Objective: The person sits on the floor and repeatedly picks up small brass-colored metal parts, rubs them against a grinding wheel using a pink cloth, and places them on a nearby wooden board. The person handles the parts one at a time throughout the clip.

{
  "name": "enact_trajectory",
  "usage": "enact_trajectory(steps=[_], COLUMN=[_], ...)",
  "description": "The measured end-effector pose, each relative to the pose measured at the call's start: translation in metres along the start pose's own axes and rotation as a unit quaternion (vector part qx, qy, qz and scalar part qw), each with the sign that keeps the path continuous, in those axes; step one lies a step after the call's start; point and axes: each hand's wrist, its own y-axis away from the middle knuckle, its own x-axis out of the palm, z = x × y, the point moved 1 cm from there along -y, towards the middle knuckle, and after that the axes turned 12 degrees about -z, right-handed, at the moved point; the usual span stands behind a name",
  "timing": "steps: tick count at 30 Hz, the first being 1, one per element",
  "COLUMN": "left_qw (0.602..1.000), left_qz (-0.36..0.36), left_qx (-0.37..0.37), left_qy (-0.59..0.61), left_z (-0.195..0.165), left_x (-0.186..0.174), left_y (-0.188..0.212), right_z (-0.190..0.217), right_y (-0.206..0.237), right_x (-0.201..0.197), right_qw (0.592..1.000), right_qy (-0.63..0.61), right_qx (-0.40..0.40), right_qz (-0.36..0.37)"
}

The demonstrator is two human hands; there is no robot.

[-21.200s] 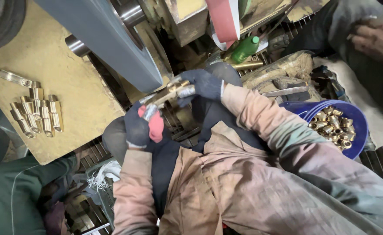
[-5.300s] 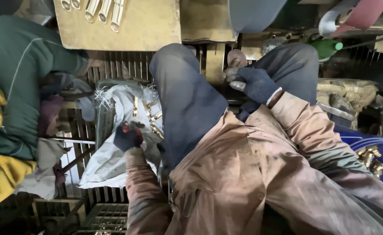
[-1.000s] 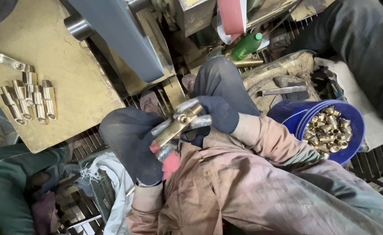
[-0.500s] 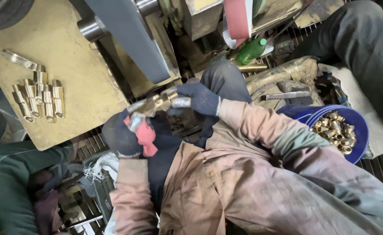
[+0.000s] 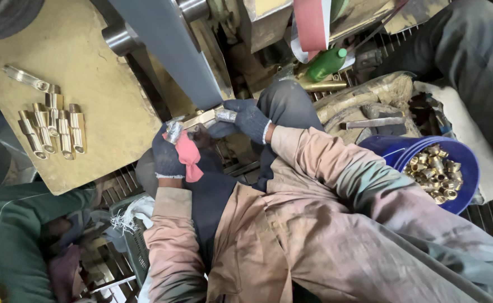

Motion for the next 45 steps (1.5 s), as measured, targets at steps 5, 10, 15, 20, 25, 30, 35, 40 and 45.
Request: enact_trajectory(steps=[5,10,15,20,25,30,35,40,45], left_qw=[0.994,0.993,0.997,0.959,0.911,0.864,0.876,0.91,0.968], left_qz=[0.044,0.053,0.028,-0.108,-0.116,-0.119,-0.083,-0.042,-0.049], left_qx=[-0.06,-0.052,0.053,0.199,0.253,0.286,0.241,0.222,0.171], left_qy=[0.084,0.088,0.056,-0.17,-0.304,-0.397,-0.409,-0.347,-0.179], left_z=[0.008,0.013,0.007,-0.017,-0.031,-0.021,-0.016,-0.021,-0.014], left_x=[0.0,0.002,0.033,0.078,0.109,0.124,0.122,0.09,0.071], left_y=[-0.002,-0.005,0.023,0.061,0.075,0.081,0.089,0.138,0.185], right_z=[-0.012,-0.027,-0.032,-0.035,-0.042,-0.056,-0.054,-0.022,0.024], right_y=[-0.011,-0.03,-0.042,-0.049,-0.064,-0.08,-0.081,-0.018,0.059], right_x=[-0.009,-0.023,-0.028,-0.024,-0.027,-0.035,-0.032,-0.03,-0.031], right_qw=[1.0,0.967,0.965,0.994,0.975,0.982,0.959,0.981,0.987], right_qy=[0.018,0.212,0.222,-0.081,-0.176,0.14,-0.204,-0.121,0.03], right_qx=[-0.016,-0.134,-0.13,0.072,0.116,-0.105,0.158,0.1,-0.024], right_qz=[0.0,-0.046,-0.049,0.007,0.075,0.072,0.12,0.113,0.154])
